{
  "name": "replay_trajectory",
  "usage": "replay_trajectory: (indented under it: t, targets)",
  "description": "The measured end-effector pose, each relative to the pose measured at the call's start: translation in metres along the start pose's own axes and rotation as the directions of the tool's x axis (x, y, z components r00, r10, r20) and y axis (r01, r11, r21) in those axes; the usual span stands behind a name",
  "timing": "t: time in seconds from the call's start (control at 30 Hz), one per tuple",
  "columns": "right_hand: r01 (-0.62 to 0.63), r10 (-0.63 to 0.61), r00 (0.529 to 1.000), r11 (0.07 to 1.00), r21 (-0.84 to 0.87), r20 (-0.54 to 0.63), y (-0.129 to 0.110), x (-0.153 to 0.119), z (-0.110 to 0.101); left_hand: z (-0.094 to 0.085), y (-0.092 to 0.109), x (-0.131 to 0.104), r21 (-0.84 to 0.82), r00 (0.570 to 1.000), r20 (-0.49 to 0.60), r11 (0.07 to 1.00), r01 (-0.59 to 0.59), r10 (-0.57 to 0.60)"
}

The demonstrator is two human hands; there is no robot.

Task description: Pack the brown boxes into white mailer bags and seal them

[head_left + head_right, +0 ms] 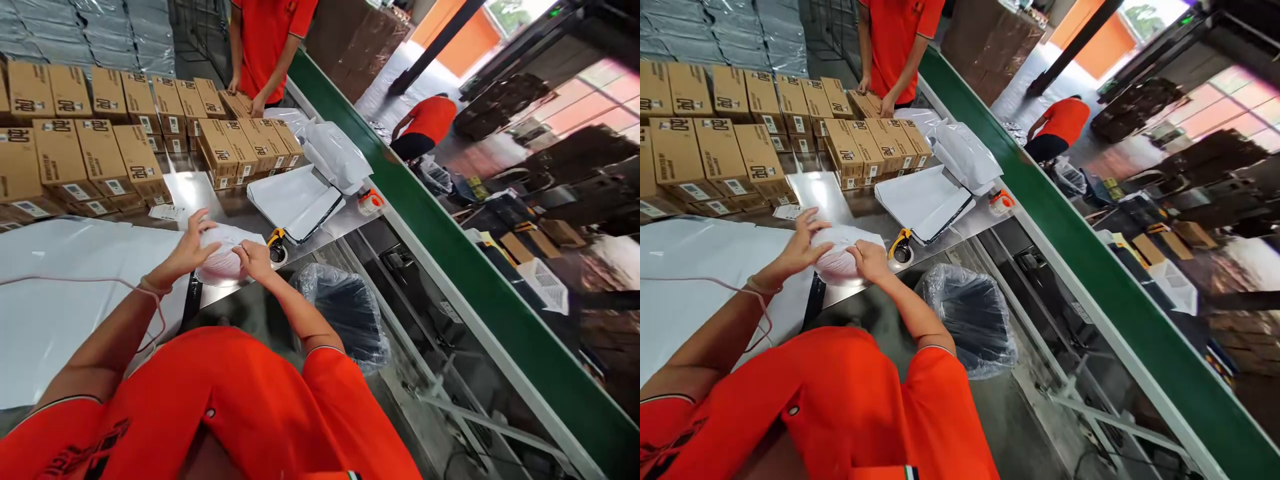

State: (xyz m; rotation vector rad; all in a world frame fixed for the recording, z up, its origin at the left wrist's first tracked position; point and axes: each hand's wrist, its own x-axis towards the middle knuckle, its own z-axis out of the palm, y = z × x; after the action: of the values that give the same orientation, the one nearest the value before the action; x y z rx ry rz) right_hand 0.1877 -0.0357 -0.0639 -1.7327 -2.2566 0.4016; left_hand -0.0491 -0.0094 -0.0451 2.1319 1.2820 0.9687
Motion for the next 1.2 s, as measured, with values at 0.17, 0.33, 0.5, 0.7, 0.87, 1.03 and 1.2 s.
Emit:
replay_trajectory:
  t: [0.17,0.33,0.5,0.7,0.87,1.03,1.2]
  targets:
    - [-0.175,0.169,0.981,0.983,0.057,0.09,-0.013,0.003,-0.015,0.013,0.004,-0.019,0.395,0.989,-0.099,0.917,-0.06,0.107]
    - [-0.194,0.186,0.971,0.98,0.038,0.152,-0.018,0.006,-0.019,0.039,0.012,-0.004,0.39,0.941,0.332,0.898,-0.204,0.07]
    - [0.134,-0.136,0.988,0.99,0.037,0.066,0.009,-0.003,-0.034,0.029,0.016,0.013,0.417,0.903,0.42,0.903,-0.105,-0.089]
    - [0.299,-0.31,0.947,0.947,-0.119,-0.087,0.037,-0.015,-0.028,0.019,0.028,0.012,0.449,0.869,0.439,0.894,0.009,-0.229]
    - [0.244,-0.243,0.97,0.969,-0.031,0.033,0.02,0.001,-0.005,0.022,0.036,0.014,0.501,0.83,0.443,0.862,0.083,-0.337]
    - [0.169,-0.17,0.981,0.986,0.01,0.095,0.012,0.007,-0.013,0.015,0.038,0.0,0.468,0.915,0.346,0.884,0.024,-0.208]
    - [0.147,-0.15,0.982,0.988,0.037,0.113,0.011,0.007,-0.018,0.005,0.019,-0.006,0.45,0.981,0.192,0.891,-0.054,-0.037]
